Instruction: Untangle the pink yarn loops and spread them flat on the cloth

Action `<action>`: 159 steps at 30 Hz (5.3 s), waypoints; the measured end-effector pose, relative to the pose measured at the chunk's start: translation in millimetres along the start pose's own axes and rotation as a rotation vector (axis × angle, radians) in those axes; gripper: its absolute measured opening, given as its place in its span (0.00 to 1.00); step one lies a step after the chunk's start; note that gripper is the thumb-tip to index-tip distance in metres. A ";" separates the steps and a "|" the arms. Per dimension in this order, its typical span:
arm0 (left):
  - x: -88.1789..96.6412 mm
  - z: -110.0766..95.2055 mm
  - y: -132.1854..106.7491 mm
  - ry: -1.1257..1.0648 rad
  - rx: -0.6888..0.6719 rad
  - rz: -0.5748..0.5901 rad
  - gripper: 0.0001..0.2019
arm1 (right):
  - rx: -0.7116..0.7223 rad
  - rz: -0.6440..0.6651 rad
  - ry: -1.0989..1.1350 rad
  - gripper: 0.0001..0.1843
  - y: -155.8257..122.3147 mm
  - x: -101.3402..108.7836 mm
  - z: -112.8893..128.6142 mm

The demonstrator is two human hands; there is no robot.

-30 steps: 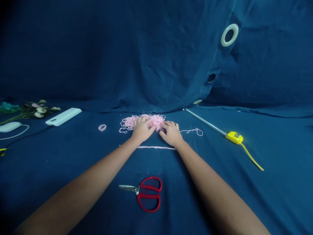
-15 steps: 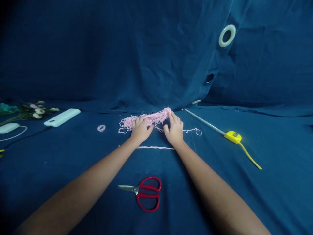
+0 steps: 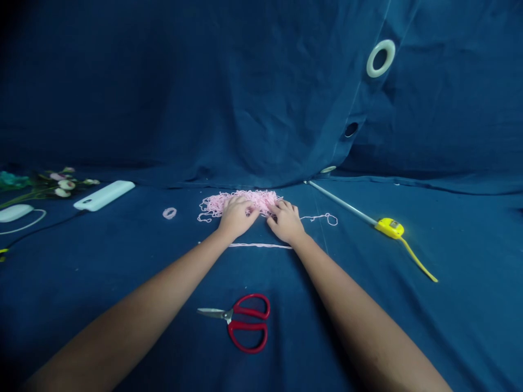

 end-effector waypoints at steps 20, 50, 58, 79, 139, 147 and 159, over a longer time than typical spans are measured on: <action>-0.9 -4.6 3.4 -0.062 -0.122 0.007 0.26 | 0.183 -0.138 0.120 0.38 -7.2 15.9 13.2; -10.8 -14.4 0.7 -0.066 -0.252 0.143 0.20 | 0.144 -0.088 0.059 0.30 -4.7 10.0 11.6; 7.3 7.1 2.4 -0.119 0.000 -0.080 0.30 | -0.047 -0.242 0.133 0.50 -5.5 15.0 -9.5; -4.5 -0.2 1.5 0.000 -0.051 0.042 0.07 | -0.010 -0.249 0.091 0.36 -9.4 24.7 2.3; 5.8 30.4 8.9 -0.327 0.061 -0.165 0.07 | 0.170 -0.225 0.223 0.22 -8.8 24.1 10.7; 6.9 35.3 6.4 -0.291 0.134 -0.201 0.06 | -0.128 -0.426 0.285 0.20 -14.7 31.2 -18.9; -11.5 -9.7 2.3 -0.038 -0.185 0.109 0.08 | 0.059 -0.075 0.082 0.18 -1.7 6.4 4.0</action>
Point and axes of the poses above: each hand's wrist, its own y-axis towards the middle knuckle, its own x-axis out of the back of the hand, z = x × y, the point moved 7 cm from there along y, towards the middle knuckle, and after that the axes turned 13 degrees about z, right-handed, at the moved point
